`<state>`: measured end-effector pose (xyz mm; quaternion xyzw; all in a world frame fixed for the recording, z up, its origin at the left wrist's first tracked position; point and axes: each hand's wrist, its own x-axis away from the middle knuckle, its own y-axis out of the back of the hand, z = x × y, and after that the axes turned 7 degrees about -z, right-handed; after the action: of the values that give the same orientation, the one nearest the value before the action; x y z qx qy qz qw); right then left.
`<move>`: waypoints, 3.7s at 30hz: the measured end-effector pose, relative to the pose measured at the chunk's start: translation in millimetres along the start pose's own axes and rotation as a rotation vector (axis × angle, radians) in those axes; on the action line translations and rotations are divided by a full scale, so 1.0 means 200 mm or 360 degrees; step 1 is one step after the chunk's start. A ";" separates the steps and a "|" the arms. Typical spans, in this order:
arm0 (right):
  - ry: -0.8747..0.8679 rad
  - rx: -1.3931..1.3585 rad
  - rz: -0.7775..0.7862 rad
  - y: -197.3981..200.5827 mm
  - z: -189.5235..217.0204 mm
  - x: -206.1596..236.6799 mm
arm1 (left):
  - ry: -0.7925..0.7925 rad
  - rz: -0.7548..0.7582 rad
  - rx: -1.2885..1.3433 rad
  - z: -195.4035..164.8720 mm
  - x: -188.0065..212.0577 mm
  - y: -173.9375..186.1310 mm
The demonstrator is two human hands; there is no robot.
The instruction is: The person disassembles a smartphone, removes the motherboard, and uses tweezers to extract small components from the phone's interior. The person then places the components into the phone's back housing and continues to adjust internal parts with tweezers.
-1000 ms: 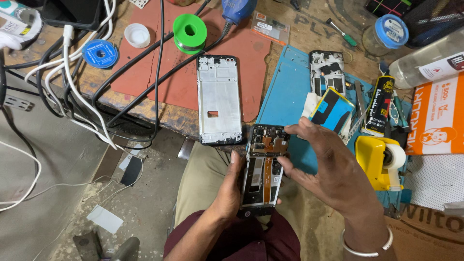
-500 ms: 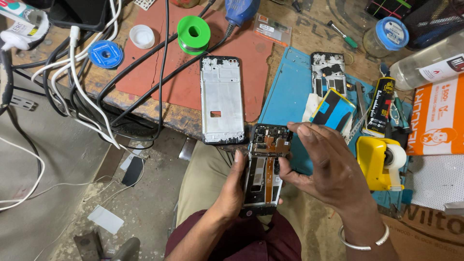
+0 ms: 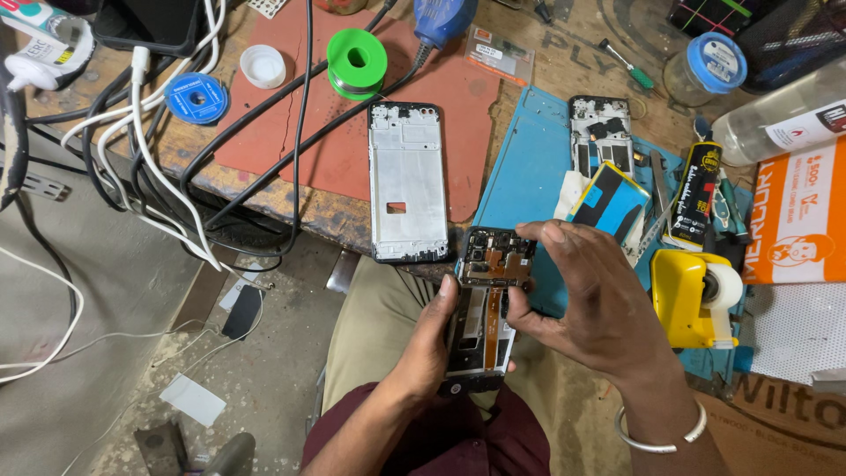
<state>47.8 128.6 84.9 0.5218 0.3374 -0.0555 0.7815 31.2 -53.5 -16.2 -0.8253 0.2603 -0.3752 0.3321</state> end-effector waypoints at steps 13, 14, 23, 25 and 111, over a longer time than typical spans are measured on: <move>-0.0075 -0.0054 -0.0002 -0.01 -0.01 0.00 | -0.0041 0.0025 0.0011 0.01 -0.01 0.02; -0.0098 -0.0071 -0.0002 -0.01 -0.01 0.01 | -0.0031 0.0030 0.0029 0.02 -0.02 0.02; -0.0093 0.0016 -0.0029 -0.01 -0.01 0.03 | 0.0004 0.0095 0.0169 0.04 -0.03 0.04; -0.0089 0.0024 -0.0028 -0.01 -0.01 0.04 | 0.0008 0.0096 0.0173 0.04 -0.03 0.05; -0.0908 -0.0374 -0.0117 0.01 0.03 -0.03 | -0.0151 0.0412 0.0518 -0.07 0.07 0.02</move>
<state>47.4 123.2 91.9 0.3786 0.1271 -0.1886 0.8972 28.2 -71.0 -5.4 -0.7373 0.2844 -0.3271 0.5182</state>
